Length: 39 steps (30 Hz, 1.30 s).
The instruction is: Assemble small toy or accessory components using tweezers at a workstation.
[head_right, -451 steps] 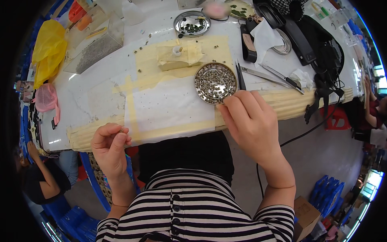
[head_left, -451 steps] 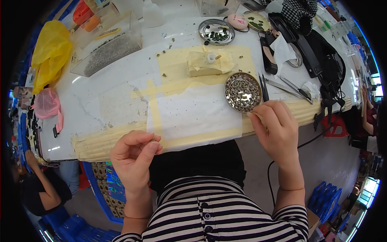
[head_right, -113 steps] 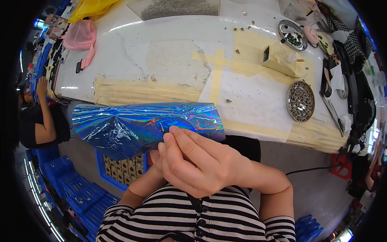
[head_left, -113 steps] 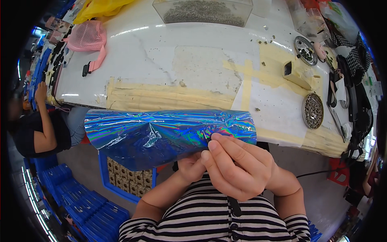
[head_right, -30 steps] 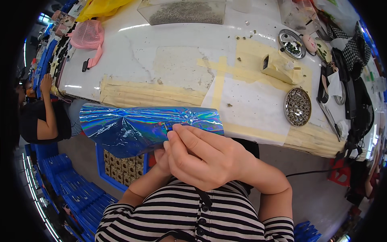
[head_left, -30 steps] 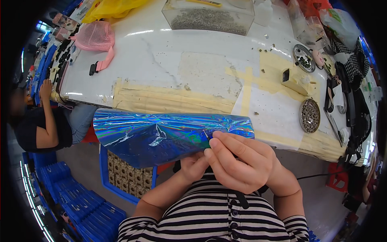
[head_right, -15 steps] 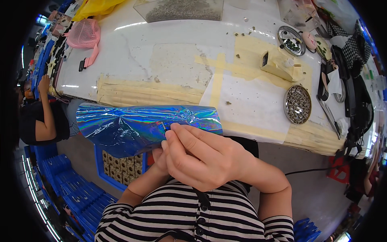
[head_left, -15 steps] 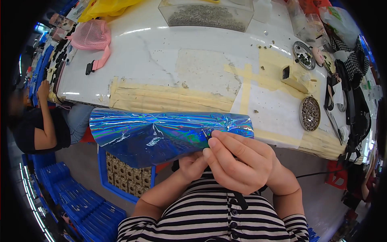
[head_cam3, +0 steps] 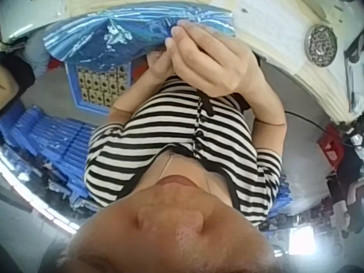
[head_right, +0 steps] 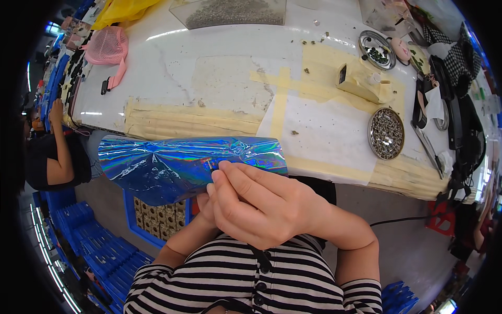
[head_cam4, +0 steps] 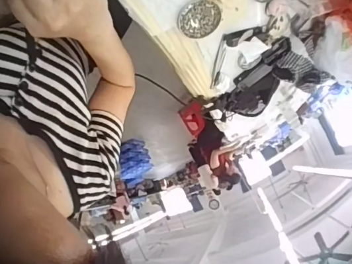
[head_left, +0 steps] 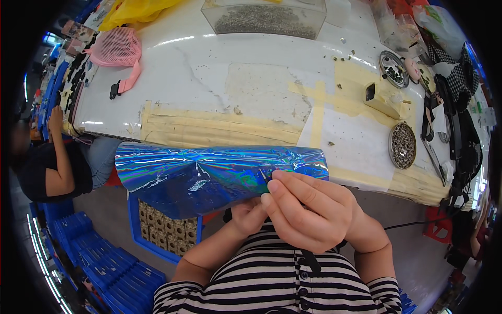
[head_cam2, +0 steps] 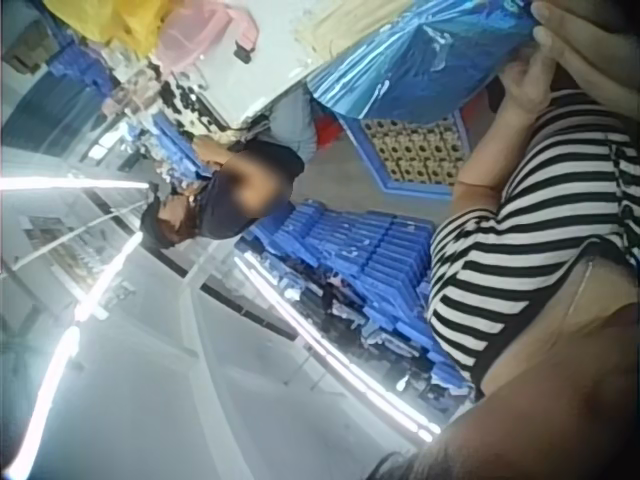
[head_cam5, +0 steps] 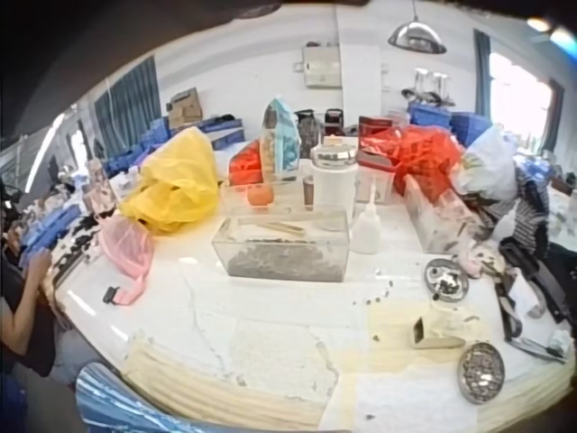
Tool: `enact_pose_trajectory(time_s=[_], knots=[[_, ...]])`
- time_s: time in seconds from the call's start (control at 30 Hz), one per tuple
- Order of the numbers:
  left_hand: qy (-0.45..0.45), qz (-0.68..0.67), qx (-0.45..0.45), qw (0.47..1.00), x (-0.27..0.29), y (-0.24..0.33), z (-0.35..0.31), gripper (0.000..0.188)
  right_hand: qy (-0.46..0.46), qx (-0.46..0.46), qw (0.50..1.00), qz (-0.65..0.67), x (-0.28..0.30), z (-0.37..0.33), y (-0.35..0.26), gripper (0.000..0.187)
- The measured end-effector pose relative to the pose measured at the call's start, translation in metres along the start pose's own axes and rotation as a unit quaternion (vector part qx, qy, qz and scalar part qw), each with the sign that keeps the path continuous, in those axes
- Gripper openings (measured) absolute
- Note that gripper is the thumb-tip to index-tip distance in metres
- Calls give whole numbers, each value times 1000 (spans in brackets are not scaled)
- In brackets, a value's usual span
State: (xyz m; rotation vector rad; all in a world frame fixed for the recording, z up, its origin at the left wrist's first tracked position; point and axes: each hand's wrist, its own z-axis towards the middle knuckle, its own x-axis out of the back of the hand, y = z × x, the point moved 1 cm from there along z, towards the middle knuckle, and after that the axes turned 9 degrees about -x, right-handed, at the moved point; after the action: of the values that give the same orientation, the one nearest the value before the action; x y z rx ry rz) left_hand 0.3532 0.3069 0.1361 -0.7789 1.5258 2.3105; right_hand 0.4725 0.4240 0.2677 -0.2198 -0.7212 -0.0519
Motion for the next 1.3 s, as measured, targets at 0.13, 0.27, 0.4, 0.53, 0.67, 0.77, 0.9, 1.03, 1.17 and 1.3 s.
enact_pose_trajectory(time_s=[0.13,0.27,0.4,0.53,0.67,0.77,0.9,1.03,1.17,1.3], knots=[[4,7,-5,1000,0,-1,-2,45,2,-2,1000,-4,0,0,-1,14],[5,3,3,1000,1,0,-4,45,6,-3,1000,-4,-1,0,-1,14],[11,-16,4,1000,-2,1,0,45,2,-18,1000,6,3,-2,-3,14],[27,45,9,999,-6,7,7,50,-6,-48,999,11,17,-8,2,14],[47,-3,-19,999,-12,17,14,64,46,-196,979,38,42,-30,16,25],[57,5,-30,998,-10,12,13,71,44,-363,931,23,64,-46,23,27],[19,19,-46,999,-10,13,19,71,48,-446,894,19,71,-67,28,23],[20,10,-50,999,-10,13,20,69,-10,-359,931,-67,71,-70,31,22],[19,14,-46,999,-7,12,19,69,-86,-320,937,-108,74,-71,29,23],[30,17,-43,998,-11,16,21,69,-115,-326,936,-64,83,-67,28,26]])
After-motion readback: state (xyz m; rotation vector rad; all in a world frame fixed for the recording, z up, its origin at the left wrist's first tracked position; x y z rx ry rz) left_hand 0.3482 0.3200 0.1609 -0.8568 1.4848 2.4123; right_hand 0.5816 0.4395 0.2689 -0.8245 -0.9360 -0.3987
